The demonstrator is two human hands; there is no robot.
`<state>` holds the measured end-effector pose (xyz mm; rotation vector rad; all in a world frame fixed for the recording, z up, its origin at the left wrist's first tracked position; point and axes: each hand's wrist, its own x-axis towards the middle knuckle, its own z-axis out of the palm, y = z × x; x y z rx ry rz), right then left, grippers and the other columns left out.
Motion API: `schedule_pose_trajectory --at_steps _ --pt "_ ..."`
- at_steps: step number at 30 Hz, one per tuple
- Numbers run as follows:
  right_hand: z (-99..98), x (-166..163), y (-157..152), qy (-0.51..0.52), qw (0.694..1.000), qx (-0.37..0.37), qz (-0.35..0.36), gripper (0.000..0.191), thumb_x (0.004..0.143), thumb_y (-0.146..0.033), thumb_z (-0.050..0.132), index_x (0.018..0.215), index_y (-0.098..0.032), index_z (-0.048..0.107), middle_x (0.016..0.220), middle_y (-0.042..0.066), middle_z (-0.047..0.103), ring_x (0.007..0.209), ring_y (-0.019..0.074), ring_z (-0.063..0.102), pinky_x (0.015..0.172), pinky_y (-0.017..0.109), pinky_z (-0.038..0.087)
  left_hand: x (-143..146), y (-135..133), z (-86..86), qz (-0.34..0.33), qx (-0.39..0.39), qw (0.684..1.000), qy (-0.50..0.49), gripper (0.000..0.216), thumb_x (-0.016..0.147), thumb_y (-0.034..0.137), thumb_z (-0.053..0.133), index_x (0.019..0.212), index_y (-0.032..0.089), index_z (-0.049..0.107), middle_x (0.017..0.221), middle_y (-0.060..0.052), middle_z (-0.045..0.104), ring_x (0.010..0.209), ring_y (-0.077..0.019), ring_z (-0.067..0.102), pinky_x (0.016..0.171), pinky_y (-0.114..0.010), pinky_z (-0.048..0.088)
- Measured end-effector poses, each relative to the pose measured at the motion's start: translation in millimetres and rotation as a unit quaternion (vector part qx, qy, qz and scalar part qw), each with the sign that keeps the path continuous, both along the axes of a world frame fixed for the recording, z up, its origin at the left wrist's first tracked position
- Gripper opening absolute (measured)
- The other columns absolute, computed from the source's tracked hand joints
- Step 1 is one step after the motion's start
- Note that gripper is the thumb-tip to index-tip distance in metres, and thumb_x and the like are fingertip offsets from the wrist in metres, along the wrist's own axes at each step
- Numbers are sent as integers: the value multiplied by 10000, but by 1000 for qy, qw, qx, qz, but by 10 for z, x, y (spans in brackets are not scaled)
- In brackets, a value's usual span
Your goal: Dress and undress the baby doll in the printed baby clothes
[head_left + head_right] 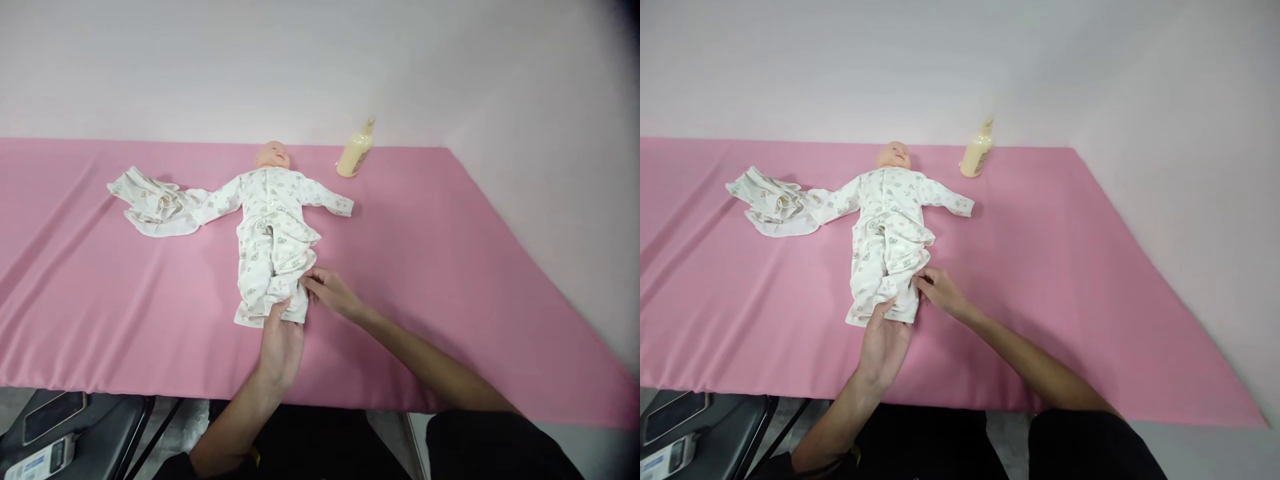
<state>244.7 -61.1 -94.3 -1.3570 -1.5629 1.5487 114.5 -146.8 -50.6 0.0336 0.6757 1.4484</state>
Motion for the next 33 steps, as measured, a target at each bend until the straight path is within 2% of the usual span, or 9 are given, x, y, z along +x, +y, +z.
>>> schedule_pose_trajectory --at_steps 3,5,8,13,19,24,28,31,33 --pt "-63 -21 123 -36 996 76 -27 180 836 -311 550 692 -206 523 618 -18 572 548 132 517 540 279 398 -2 -4 -17 0 -5 1000 0 466 924 185 609 1382 273 594 1419 -28 629 1384 -206 524 1167 -343 422" --pt "-93 -42 178 -52 992 97 -56 204 831 -300 531 655 -217 473 582 -21 544 546 134 496 537 280 377 -5 -7 -37 5 -14 1000 6 463 918 181 619 1369 284 601 1413 -23 633 1387 -201 518 1160 -338 425" --pt "-102 -81 204 -61 989 92 -101 262 862 -346 525 648 -229 431 530 -30 495 511 131 448 510 282 341 -6 -11 -71 12 -24 1000 9 459 908 168 631 1352 281 611 1410 -23 634 1397 -193 506 1173 -330 410" --pt "-63 -147 154 0 987 42 -152 285 890 -387 547 671 -237 444 519 -36 476 458 125 435 466 280 334 -16 -15 -90 9 -26 1000 7 437 913 180 618 1341 266 618 1403 -36 637 1403 -198 502 1204 -350 385" --pt "-9 -90 13 -55 987 81 -124 250 925 -390 541 728 -241 504 510 -24 535 455 157 500 510 308 390 -93 -94 -82 -1 -35 999 39 502 901 161 637 1386 276 581 1409 -38 633 1390 -202 520 1216 -372 391" --pt "5 -34 27 -53 985 64 -150 210 926 -382 523 776 -236 539 536 -19 555 462 165 518 493 306 384 -171 -263 -65 -36 -61 996 55 524 906 170 652 1412 262 552 1411 -49 622 1344 -197 568 1217 -374 415" --pt "23 10 81 -81 991 75 -80 237 932 -370 501 742 -231 517 580 -5 566 520 172 539 539 317 403 -255 -339 -32 -56 -67 994 63 512 903 174 660 1399 249 562 1400 -54 625 1338 -198 572 1227 -372 406" --pt "94 68 44 -114 980 127 -101 220 951 -384 489 841 -215 578 711 24 624 631 187 567 616 337 436 -378 -397 2 -91 -61 991 76 465 908 180 655 1366 232 597 1386 -68 634 1357 -212 557 1240 -378 380" --pt "160 94 -58 -124 964 204 -117 226 968 -401 489 883 -216 587 815 52 644 716 199 579 678 355 462 -484 -454 24 -117 -53 986 103 421 919 213 655 1338 226 623 1408 -81 620 1372 -230 542 1242 -387 369"
